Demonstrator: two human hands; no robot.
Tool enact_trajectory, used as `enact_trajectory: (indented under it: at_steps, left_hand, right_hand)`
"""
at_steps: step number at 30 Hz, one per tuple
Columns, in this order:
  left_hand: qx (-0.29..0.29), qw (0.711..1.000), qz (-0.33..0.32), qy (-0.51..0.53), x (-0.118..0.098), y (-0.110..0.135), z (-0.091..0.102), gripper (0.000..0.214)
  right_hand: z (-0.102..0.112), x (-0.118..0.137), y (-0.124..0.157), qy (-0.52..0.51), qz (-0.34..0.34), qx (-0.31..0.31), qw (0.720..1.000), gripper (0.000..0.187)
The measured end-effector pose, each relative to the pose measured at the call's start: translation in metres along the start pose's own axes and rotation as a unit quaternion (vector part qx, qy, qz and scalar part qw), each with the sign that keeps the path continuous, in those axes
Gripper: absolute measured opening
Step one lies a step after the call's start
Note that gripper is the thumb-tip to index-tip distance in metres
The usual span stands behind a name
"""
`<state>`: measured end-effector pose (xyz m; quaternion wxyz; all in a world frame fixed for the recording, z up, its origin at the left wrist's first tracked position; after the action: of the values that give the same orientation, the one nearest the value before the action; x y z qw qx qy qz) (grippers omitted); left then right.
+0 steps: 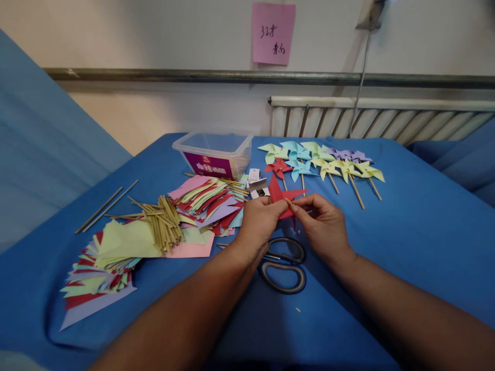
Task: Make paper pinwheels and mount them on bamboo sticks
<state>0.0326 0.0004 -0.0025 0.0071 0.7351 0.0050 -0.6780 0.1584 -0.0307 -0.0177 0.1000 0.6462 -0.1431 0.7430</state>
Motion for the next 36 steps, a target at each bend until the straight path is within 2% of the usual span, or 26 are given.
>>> enact_trajectory:
  at_steps: [18, 26, 31, 36]
  left_hand:
    - [0.003, 1.000, -0.009, -0.002, 0.002, 0.000, 0.001, 0.021]
    - [0.000, 1.000, -0.002, -0.011, -0.001, 0.000, 0.001, 0.016]
    - [-0.003, 1.000, 0.015, 0.023, -0.004, 0.003, -0.001, 0.015]
    - [-0.007, 0.999, 0.016, 0.035, -0.007, 0.005, -0.003, 0.015]
  right_hand:
    - [-0.001, 0.002, -0.001, -0.021, -0.004, -0.006, 1.000, 0.012]
    - [0.001, -0.004, -0.004, 0.050, 0.046, -0.010, 0.998, 0.009]
    - [0.000, -0.001, -0.002, -0.001, -0.008, -0.003, 1.000, 0.012]
    - [-0.002, 0.002, 0.000, -0.074, -0.060, 0.043, 0.995, 0.016]
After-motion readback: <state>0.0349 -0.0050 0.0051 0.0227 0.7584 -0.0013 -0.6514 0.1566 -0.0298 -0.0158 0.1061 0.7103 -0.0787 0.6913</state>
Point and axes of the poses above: each hand's wrist, its own y-axis away from the middle knuckle, its own z-axis out of the back of the hand, x = y × z, the point moved 2 cm from there along -y, towards the middle knuckle, and after that the axes turned 13 degrees about -z, right-handed, at the moved point
